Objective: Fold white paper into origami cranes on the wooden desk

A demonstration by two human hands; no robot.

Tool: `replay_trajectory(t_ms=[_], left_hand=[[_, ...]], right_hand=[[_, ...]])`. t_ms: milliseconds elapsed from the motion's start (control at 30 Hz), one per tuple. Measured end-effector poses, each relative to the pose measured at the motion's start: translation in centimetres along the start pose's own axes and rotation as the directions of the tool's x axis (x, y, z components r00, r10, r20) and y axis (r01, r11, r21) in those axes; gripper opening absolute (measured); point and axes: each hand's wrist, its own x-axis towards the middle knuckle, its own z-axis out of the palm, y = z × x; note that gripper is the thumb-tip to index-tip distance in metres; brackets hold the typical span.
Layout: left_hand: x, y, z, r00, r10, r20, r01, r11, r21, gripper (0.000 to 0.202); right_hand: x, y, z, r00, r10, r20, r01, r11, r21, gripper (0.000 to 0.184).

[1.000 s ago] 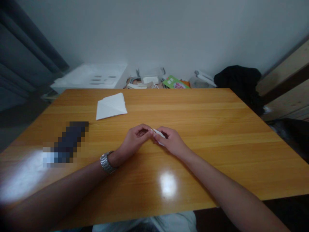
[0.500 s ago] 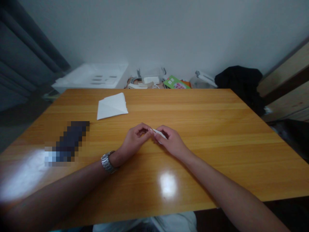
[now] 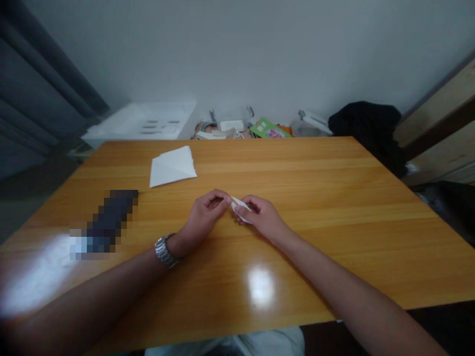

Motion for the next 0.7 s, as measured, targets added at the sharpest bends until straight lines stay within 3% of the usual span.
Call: replay_trajectory(t_ms=[333,700], left_hand=[[-0.08,-0.03,0.12,0.999,-0.015,0.035,0.017,0.998,-0.054,0.019],[-0.14,0.08,0.0,0.999,0.027,0.034,-0.024,0.997,-0.074,0.021]], right_hand=[[0.15,-0.06,-0.38,0.999,-0.021,-0.041,0.018,0.997,-0.077,0.031],[-0.1,0.12,-0.26,0.997,0.066,0.047,-0.074,0.98,0.183,0.03]])
